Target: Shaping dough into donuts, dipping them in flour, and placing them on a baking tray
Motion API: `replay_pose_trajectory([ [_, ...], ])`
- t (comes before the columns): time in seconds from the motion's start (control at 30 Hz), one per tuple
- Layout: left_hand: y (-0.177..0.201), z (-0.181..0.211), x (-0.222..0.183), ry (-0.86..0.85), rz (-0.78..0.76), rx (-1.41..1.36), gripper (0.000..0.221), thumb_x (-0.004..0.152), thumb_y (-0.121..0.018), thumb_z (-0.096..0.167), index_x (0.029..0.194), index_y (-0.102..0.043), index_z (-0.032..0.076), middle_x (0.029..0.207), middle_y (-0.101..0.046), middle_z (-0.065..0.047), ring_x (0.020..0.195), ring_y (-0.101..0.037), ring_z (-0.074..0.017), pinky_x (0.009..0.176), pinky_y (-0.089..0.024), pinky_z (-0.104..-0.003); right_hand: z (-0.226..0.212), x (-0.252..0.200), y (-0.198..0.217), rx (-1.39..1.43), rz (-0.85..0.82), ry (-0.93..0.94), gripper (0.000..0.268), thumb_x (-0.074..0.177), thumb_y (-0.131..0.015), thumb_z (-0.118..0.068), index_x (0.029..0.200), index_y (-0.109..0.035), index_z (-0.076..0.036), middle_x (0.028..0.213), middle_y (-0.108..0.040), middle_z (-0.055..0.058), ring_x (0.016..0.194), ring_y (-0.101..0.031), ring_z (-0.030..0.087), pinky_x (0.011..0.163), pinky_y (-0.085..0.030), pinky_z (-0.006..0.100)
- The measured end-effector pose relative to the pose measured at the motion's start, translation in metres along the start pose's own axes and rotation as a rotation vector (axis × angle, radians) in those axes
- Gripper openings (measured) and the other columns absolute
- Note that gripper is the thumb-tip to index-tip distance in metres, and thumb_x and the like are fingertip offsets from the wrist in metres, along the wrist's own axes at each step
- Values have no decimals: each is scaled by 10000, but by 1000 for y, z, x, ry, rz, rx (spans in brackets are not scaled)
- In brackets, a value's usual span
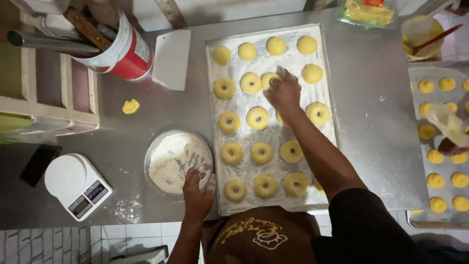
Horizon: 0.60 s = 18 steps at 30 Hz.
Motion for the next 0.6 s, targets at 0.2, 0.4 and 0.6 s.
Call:
replay_pose_trajectory([
  [0.2,9,13,-1,-37,36,-43,190,933,-661,109,1061,-679,-31,991,-650,-166,966,-647,-323,876,-543,-436,-12,-2,-10,-661,-188,364,292,814,-697,-312,952,-798,-74,1557,-500,182,1447,-430,334,1131,-309,523],
  [0.4,44,9,-4,112,121,-125,208,896,-743,-30,1100,-712,-58,998,-678,-192,992,-694,-353,864,-586,-409,51,29,15,-23,-276,-175,320,851,-732,-416,945,-790,-115,759,-720,124,657,-747,270,520,-591,404],
  [0.6,76,-41,-26,282,206,-333,290,903,-719,-56,1189,-679,-77,1118,-667,-197,1075,-671,-320,936,-574,-460,-145,-139,-46,1370,-827,-498,442,920,-611,-365,1013,-691,60,919,-739,329,678,-748,468,613,-645,598],
])
Point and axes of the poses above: each hand's wrist, its own x-axis towards the middle knuckle, its own y-axis out of the back of the hand, z = x × y, the point moved 9 cm from there along x, towards the middle knuckle
